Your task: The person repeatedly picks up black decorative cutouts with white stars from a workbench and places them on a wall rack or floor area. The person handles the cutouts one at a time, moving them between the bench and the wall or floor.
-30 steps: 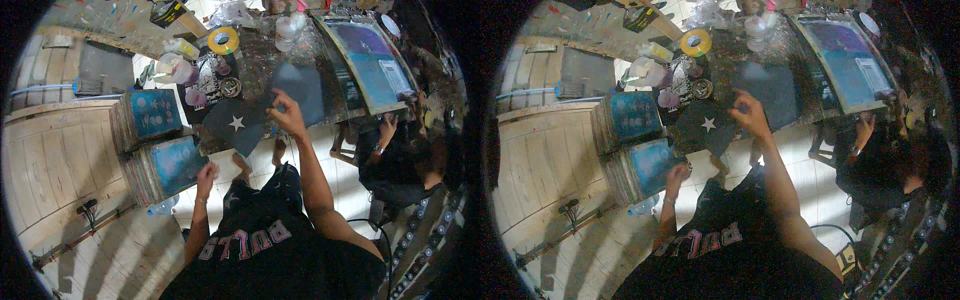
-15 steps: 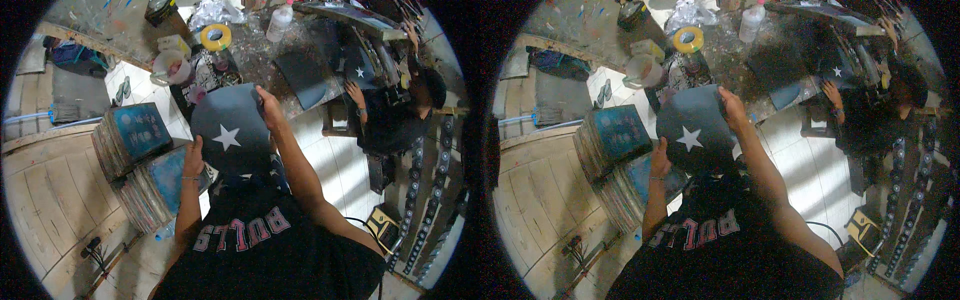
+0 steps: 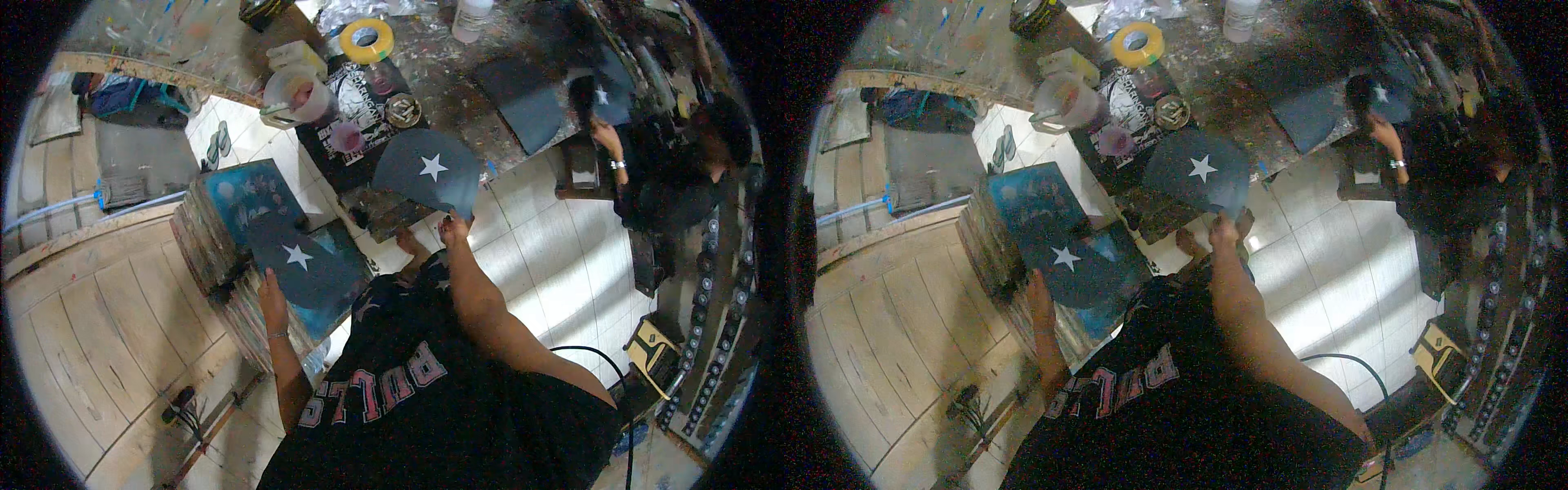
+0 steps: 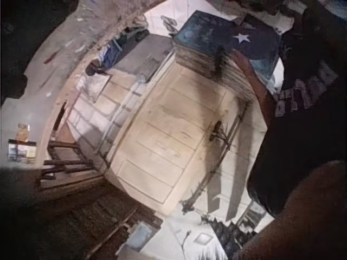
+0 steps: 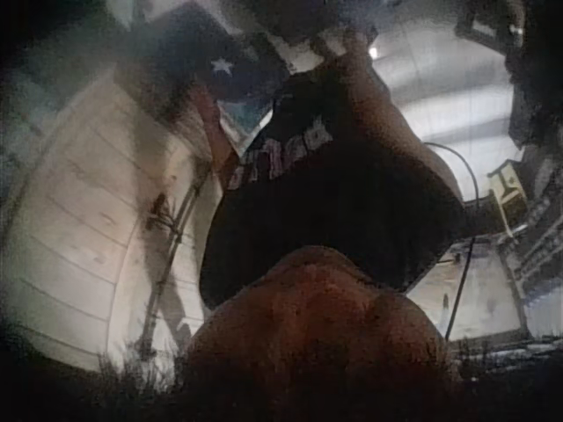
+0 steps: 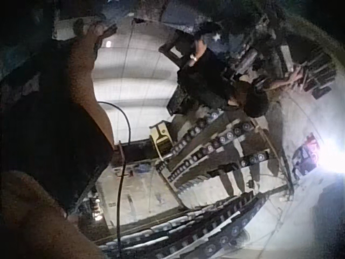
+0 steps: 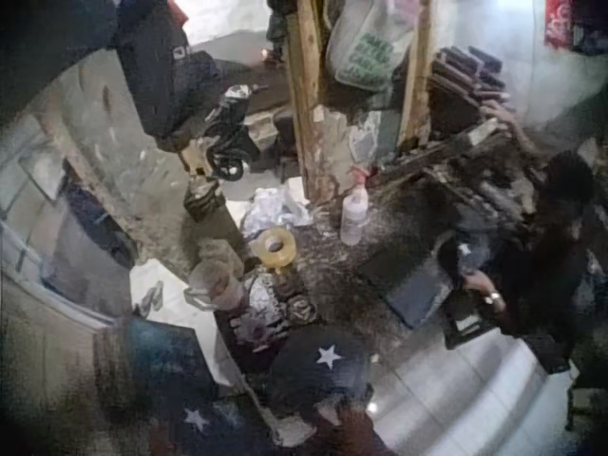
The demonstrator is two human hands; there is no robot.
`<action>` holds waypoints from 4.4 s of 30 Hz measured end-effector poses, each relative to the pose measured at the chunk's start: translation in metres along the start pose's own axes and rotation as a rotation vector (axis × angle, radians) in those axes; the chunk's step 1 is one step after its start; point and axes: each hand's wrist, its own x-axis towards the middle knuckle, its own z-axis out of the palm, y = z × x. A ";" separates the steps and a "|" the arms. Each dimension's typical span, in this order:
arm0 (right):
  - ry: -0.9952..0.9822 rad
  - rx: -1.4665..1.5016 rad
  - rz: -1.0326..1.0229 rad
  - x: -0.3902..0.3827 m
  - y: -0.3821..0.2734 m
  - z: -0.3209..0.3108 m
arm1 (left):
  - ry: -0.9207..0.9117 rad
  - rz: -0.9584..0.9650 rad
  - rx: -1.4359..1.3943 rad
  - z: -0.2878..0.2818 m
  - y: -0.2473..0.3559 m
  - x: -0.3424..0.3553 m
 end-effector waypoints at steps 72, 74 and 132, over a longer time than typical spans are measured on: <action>-3.758 -1.330 -0.925 -0.669 0.589 -0.641 | 1.796 -1.887 -0.447 0.047 -0.429 -1.061; -3.754 -1.488 -0.763 -0.734 0.584 -0.701 | 1.795 -1.944 -0.416 0.032 -0.451 -1.078; -3.475 -2.321 1.499 -0.963 0.599 -1.026 | 2.240 -0.925 -0.944 -0.128 -0.696 -1.241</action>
